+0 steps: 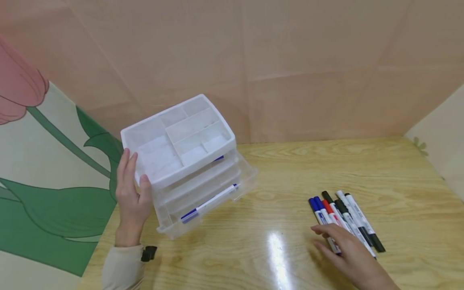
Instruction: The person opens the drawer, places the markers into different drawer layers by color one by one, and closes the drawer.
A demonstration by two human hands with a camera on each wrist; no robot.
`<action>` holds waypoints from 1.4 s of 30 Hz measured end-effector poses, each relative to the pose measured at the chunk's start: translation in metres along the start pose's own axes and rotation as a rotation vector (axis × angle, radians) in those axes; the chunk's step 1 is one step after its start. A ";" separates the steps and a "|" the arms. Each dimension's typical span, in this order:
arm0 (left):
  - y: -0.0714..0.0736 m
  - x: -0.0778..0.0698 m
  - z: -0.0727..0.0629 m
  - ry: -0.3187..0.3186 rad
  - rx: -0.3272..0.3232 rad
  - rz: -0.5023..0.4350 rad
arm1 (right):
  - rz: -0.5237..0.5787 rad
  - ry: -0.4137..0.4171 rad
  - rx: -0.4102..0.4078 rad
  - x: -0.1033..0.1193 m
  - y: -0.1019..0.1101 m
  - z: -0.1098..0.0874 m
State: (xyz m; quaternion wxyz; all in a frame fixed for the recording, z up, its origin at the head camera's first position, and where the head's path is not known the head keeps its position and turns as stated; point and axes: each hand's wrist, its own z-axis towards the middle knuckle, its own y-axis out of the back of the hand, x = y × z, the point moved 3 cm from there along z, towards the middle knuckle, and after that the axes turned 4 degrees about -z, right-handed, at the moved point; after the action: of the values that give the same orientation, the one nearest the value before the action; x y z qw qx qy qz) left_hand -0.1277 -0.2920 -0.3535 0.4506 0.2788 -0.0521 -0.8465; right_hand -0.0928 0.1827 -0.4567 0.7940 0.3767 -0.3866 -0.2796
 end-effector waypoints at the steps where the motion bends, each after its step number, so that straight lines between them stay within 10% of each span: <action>1: 0.000 0.000 0.000 0.000 0.000 0.000 | -0.006 -0.003 0.002 -0.001 0.000 0.000; 31: 0.002 0.000 0.000 0.011 -0.005 0.000 | -0.068 -0.283 0.277 -0.031 0.004 -0.023; 42: 0.002 -0.002 0.000 0.001 0.012 -0.004 | -0.142 -0.219 0.254 -0.040 0.003 -0.028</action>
State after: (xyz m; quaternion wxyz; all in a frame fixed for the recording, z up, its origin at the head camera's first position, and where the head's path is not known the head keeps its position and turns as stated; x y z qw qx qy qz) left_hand -0.1254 -0.2913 -0.3515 0.4474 0.2821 -0.0564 -0.8468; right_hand -0.0908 0.2244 -0.4818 0.6715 0.4677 -0.4753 -0.3231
